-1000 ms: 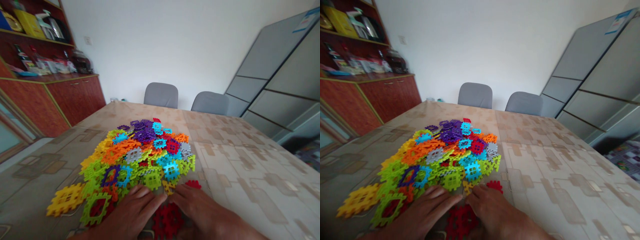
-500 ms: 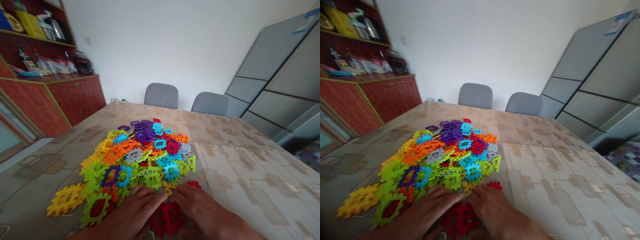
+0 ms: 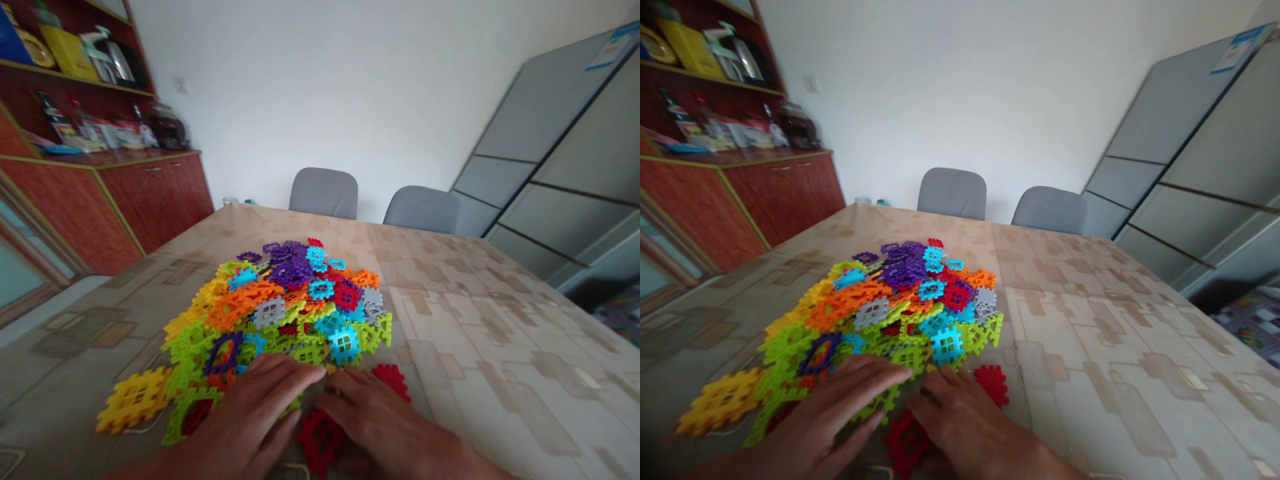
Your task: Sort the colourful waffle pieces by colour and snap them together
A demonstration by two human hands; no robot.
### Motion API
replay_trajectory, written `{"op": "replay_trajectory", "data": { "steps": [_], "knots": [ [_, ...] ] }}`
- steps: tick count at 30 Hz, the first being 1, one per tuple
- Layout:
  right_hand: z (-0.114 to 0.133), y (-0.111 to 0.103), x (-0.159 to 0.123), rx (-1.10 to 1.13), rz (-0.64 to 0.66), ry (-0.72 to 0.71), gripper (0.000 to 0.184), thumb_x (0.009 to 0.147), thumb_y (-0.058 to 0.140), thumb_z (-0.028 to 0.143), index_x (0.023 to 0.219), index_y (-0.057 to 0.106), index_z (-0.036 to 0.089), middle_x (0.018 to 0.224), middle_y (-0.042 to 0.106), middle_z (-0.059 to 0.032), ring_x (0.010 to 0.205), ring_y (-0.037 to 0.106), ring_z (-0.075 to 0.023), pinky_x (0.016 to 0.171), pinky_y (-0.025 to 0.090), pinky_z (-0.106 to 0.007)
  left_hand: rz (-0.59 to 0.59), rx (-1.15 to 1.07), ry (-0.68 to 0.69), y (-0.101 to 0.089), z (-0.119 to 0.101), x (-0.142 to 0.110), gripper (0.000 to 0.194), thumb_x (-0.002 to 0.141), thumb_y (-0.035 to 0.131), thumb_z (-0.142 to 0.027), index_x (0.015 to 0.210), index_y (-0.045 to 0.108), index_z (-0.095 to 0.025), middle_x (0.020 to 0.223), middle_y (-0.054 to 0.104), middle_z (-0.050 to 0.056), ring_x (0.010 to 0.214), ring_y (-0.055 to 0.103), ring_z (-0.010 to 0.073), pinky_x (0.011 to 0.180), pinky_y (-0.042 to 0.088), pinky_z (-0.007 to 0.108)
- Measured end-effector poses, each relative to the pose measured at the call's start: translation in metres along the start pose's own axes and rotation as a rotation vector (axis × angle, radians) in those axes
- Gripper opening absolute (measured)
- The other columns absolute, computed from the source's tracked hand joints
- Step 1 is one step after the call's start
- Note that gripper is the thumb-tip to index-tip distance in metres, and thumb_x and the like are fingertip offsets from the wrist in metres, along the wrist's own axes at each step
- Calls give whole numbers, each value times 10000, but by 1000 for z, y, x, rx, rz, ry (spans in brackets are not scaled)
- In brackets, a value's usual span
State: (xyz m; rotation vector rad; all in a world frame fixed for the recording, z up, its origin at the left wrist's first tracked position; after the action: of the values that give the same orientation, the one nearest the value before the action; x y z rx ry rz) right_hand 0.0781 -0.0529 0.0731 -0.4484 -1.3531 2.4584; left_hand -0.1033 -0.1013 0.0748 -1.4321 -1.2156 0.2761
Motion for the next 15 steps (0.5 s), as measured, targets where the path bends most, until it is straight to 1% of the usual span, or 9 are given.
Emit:
{"op": "replay_trajectory", "data": {
  "steps": [3, 5, 7, 9, 11, 12, 13, 15],
  "knots": [
    [-5, 4, -2, -13, -12, 30, 623, 885, 722, 329, 1463, 505, 247, 1415, 569, -116, 1321, 486, -299, 1139, 362, -411, 96, 68, -11, 8, -7, -4, 473, 887, 609, -226, 1353, 535, -259, 1219, 719, 44, 1064, 665, 256, 947, 533, 348],
    [-8, 5, -3, -23, -16, 52, 640, 866, 746, 362, 1452, 522, 240, 1401, 580, -121, 1310, 497, -310, 1144, 359, -423, 170, 111, -7, 12, -11, -5, 448, 872, 700, -352, 1285, 581, -225, 1178, 728, 72, 1012, 664, 286, 898, 534, 388],
    [-7, 4, -4, -32, -14, 67, 633, 850, 764, 410, 1419, 560, 222, 1358, 608, -135, 1295, 512, -326, 1146, 361, -443, 235, 133, 20, 15, -13, -5, 481, 867, 736, -490, 1236, 608, -208, 1145, 735, 79, 974, 657, 292, 865, 522, 397],
    [-5, -3, -6, -34, -8, 76, 631, 847, 767, 464, 1392, 586, 202, 1342, 620, -151, 1296, 516, -341, 1146, 362, -467, 249, 142, 63, 17, -14, -4, 531, 906, 679, -594, 1242, 607, -189, 1140, 738, 85, 960, 653, 285, 864, 506, 396],
    [-5, -13, -9, -19, -8, 81, 640, 829, 779, 512, 1359, 609, 197, 1348, 619, -151, 1296, 521, -343, 1135, 377, -474, 219, 143, 101, 20, -14, -5, 548, 969, 582, -613, 1295, 585, -172, 1165, 735, 94, 970, 653, 280, 880, 490, 391],
    [-8, -19, -11, -9, -33, 87, 617, 828, 780, 513, 1337, 622, 201, 1340, 624, -144, 1283, 531, -336, 1122, 392, -471, 202, 138, 108, 22, -14, -5, 549, 989, 547, -612, 1320, 574, -175, 1178, 733, 95, 982, 652, 279, 884, 483, 386],
    [-12, -25, -13, -2, -77, 93, 568, 838, 776, 488, 1311, 634, 206, 1318, 634, -135, 1259, 547, -325, 1102, 412, -464, 190, 132, 115, 24, -14, -5, 551, 1000, 521, -617, 1340, 567, -186, 1181, 733, 91, 990, 649, 278, 881, 478, 378],
    [-28, -37, -13, 0, -212, 100, 432, 888, 729, 375, 1277, 642, 207, 1265, 651, -125, 1198, 582, -295, 1057, 452, -443, 191, 125, 122, 30, -15, -5, 574, 1008, 474, -652, 1368, 559, -214, 1168, 735, 79, 992, 643, 273, 869, 472, 362]
  ]
}}
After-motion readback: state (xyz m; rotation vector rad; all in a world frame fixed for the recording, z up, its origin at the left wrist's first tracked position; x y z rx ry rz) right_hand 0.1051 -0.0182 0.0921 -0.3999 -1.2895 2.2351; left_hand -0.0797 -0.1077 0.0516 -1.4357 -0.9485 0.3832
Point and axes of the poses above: each hand's wrist, its own x-axis towards the middle knuckle, its own y-axis out of the palm, z = x × y, the point moved 4 cm from there along x, towards the middle knuckle
